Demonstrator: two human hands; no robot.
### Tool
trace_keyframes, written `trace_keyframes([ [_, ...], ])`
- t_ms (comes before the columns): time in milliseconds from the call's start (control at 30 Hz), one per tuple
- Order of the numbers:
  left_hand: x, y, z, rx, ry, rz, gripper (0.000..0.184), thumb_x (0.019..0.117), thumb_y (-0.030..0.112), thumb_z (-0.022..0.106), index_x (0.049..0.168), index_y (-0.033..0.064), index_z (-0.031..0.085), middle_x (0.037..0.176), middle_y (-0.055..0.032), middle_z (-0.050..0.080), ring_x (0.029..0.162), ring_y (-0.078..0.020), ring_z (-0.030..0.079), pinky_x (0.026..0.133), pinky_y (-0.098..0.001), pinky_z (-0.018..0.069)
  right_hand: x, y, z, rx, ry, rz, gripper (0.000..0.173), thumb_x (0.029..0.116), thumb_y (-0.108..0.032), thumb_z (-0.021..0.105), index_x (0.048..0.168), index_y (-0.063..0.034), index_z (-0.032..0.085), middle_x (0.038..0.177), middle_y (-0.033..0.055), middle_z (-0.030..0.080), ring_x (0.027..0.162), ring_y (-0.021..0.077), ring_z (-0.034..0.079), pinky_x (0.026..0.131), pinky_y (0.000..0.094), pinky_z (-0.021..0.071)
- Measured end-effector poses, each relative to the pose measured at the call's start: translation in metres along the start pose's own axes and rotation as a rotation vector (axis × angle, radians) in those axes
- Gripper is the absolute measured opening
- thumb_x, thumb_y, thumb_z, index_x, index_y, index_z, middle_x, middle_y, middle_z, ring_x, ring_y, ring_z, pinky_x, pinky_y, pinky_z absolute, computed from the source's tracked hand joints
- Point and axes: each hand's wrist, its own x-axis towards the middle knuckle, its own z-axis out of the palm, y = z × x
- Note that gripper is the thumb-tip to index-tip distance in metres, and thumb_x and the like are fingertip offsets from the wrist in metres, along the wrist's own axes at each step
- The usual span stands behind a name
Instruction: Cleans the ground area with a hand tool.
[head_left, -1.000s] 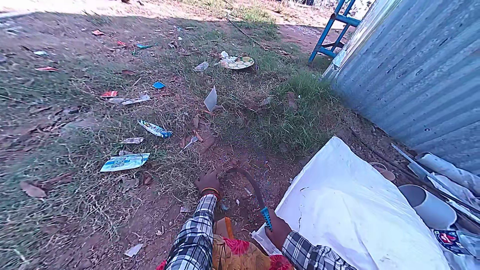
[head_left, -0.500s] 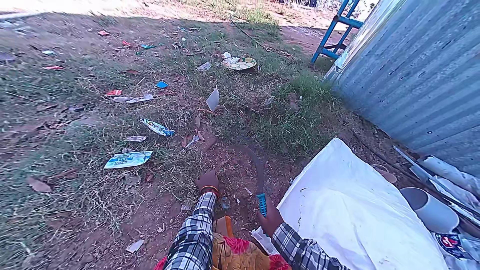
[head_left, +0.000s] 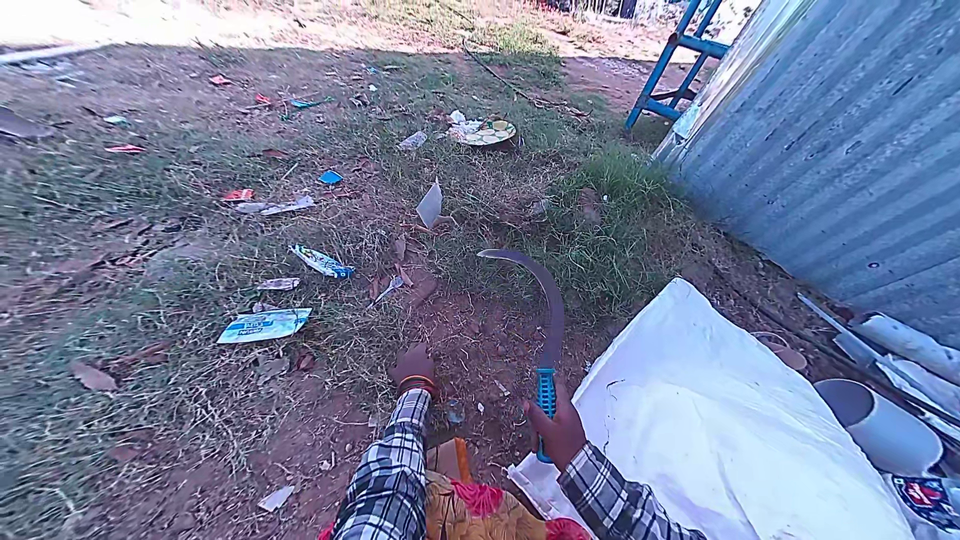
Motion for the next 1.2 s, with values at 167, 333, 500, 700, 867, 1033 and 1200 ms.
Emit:
trace_keyframes([
  [167, -0.002, 0.003, -0.001, 0.011, -0.013, -0.005, 0.038, 0.1017, 0.026, 0.061, 0.138, 0.0155, 0.065, 0.151, -0.0051, 0.057, 0.146, -0.0342, 0.045, 0.112, -0.0711, 0.0332, -0.008, 0.052, 0.010, -0.471, -0.233, 0.232, 0.071, 0.1005, -0.021, 0.064, 0.158, -0.0025, 0.026, 0.124, 0.0271, 0.064, 0.100, 0.0363, 0.070, 0.092, 0.0517, 0.0564],
  [333, 0.001, -0.001, -0.007, -0.066, -0.015, -0.049, 0.037, 0.1029, 0.023, 0.059, 0.138, 0.0111, 0.064, 0.149, -0.0115, 0.058, 0.144, -0.0360, 0.046, 0.112, -0.0690, 0.0355, -0.074, 0.088, -0.028, -0.513, -0.340, 0.335, 0.063, 0.0967, -0.018, 0.066, 0.152, -0.0043, 0.040, 0.113, 0.0262, 0.068, 0.097, 0.0386, 0.071, 0.087, 0.0568, 0.0561],
  [500, 0.004, -0.003, -0.009, -0.095, 0.008, -0.044, 0.039, 0.1035, 0.023, 0.058, 0.139, 0.0075, 0.061, 0.149, -0.0163, 0.057, 0.142, -0.0376, 0.049, 0.113, -0.0648, 0.0391, -0.050, 0.073, -0.032, -0.269, -0.129, 0.257, 0.066, 0.0963, -0.019, 0.069, 0.153, -0.0063, 0.036, 0.091, 0.0172, 0.065, 0.063, 0.0250, 0.064, 0.064, 0.0436, 0.0574],
  [700, 0.002, -0.020, -0.026, -0.127, 0.093, -0.116, 0.045, 0.1041, 0.023, 0.059, 0.142, -0.0008, 0.056, 0.151, -0.0226, 0.052, 0.142, -0.0371, 0.049, 0.118, -0.0531, 0.0391, -0.021, 0.034, -0.003, -0.025, -0.112, 0.217, 0.075, 0.0992, -0.015, 0.067, 0.158, -0.0033, 0.021, 0.076, 0.0115, 0.059, 0.047, 0.0175, 0.058, 0.049, 0.0343, 0.0556],
  [867, 0.001, -0.015, -0.017, -0.130, 0.260, -0.123, 0.054, 0.0895, 0.009, 0.074, 0.141, 0.0062, 0.058, 0.155, -0.0273, 0.041, 0.141, -0.0441, 0.047, 0.107, -0.0567, 0.0494, -0.029, 0.041, 0.002, -0.095, -0.204, 0.222, 0.076, 0.0965, -0.018, 0.070, 0.157, -0.0063, 0.027, 0.088, 0.0152, 0.062, 0.052, 0.0201, 0.059, 0.054, 0.0379, 0.0565],
  [1033, -0.005, -0.007, -0.021, 0.038, 0.179, -0.110, 0.051, 0.0949, 0.011, 0.065, 0.141, 0.0307, 0.063, 0.169, -0.0147, 0.028, 0.156, -0.0462, 0.020, 0.114, -0.0796, 0.0199, -0.041, 0.057, 0.003, -0.102, -0.211, 0.291, 0.072, 0.0970, -0.018, 0.070, 0.156, -0.0069, 0.030, 0.086, 0.0145, 0.062, 0.052, 0.0198, 0.059, 0.054, 0.0373, 0.0560],
  [1200, -0.013, -0.012, -0.027, 0.071, -0.012, -0.252, 0.094, 0.0822, 0.075, 0.070, 0.154, 0.0177, 0.049, 0.171, -0.0242, 0.010, 0.154, -0.0555, 0.010, 0.111, -0.0796, 0.0270, -0.039, 0.060, 0.006, -0.060, -0.178, 0.311, 0.071, 0.0971, -0.017, 0.069, 0.156, -0.0067, 0.030, 0.090, 0.0158, 0.062, 0.053, 0.0202, 0.059, 0.054, 0.0380, 0.0563],
])
